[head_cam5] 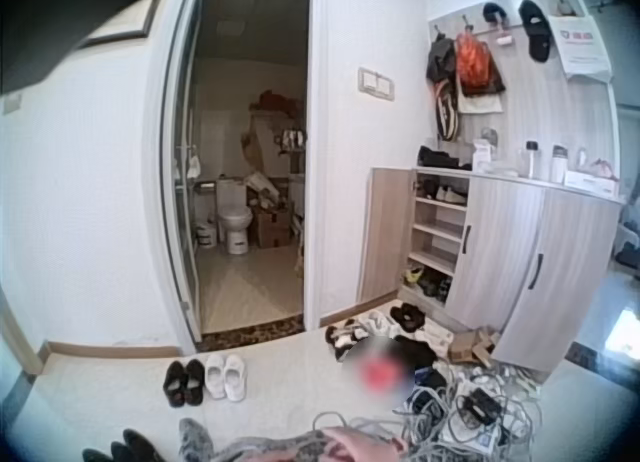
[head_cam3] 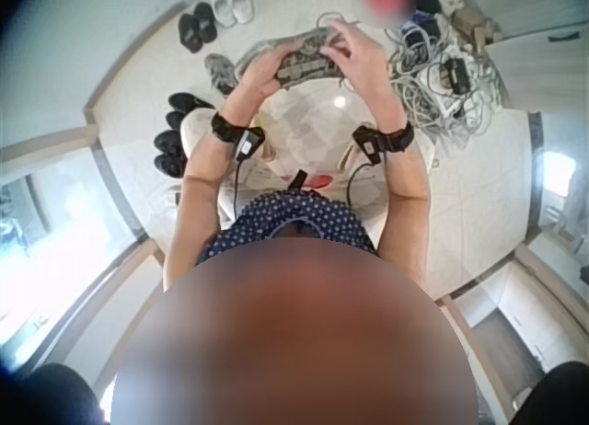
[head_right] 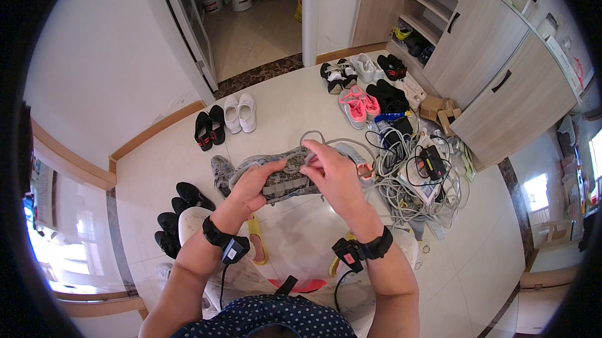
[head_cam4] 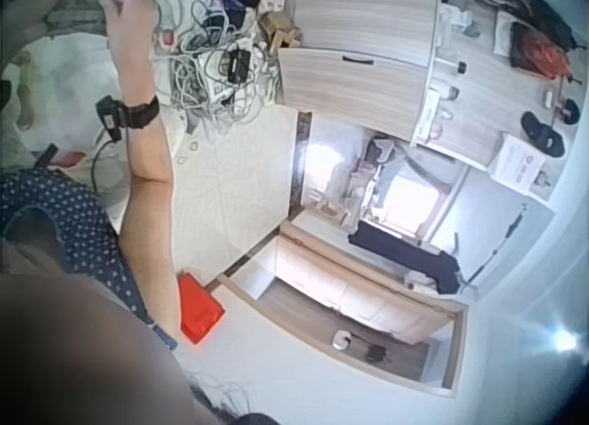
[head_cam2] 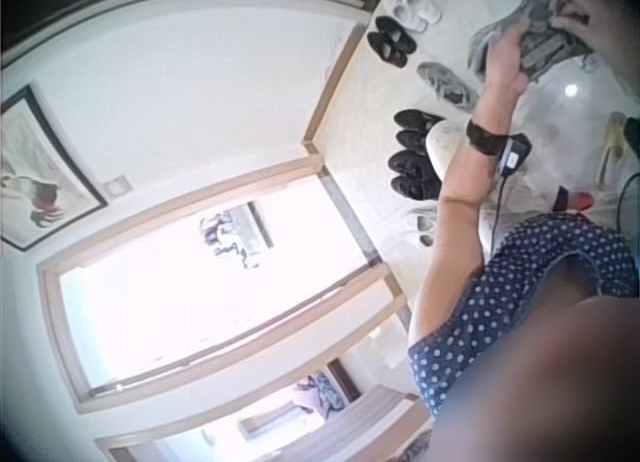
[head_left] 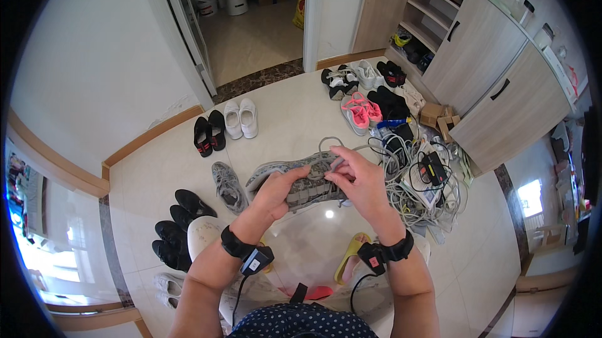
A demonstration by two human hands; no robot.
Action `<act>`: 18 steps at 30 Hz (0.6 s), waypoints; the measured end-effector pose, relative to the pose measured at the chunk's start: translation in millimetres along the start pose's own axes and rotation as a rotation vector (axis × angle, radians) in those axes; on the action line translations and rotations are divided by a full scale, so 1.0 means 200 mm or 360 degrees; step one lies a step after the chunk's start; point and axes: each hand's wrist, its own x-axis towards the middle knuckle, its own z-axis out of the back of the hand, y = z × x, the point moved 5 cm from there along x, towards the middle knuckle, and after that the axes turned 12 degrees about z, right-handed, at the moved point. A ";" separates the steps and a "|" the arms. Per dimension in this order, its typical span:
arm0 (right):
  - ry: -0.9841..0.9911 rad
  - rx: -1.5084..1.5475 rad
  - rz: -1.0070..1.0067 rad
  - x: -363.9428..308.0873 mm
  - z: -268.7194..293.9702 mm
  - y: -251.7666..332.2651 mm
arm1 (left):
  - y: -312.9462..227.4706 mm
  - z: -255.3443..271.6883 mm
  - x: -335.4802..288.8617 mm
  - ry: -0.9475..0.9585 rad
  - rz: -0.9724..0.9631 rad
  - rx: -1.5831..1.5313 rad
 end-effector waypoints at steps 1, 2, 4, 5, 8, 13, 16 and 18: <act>-0.0012 -0.0027 0.0024 0.00 0.00 0.00 | 0.00 0.00 0.00 0.0015 0.0013 -0.0002; -0.0013 -0.0085 0.0096 0.00 0.00 0.00 | 0.00 0.00 0.00 0.0007 0.0008 0.0003; -0.0017 -0.0205 0.0235 -0.01 -0.02 -0.02 | 0.01 0.00 0.01 -0.0006 0.0003 0.0014; -0.0032 -0.0325 0.0362 -0.01 -0.01 0.00 | 0.01 -0.01 0.01 -0.0002 -0.0007 0.0018; -0.0059 -0.0499 0.0516 0.00 -0.01 0.04 | 0.01 -0.01 0.00 -0.0006 -0.0027 0.0014; -0.0062 -0.0405 0.0356 -0.01 -0.02 -0.01 | 0.01 -0.01 0.00 0.0014 -0.0024 -0.0016; 0.0018 -0.0475 0.0399 -0.01 -0.01 0.00 | 0.00 0.01 0.01 -0.0039 -0.0046 0.0001; 0.0022 -0.0395 0.0396 -0.01 -0.01 -0.01 | 0.00 0.03 0.02 -0.0035 -0.0035 -0.0008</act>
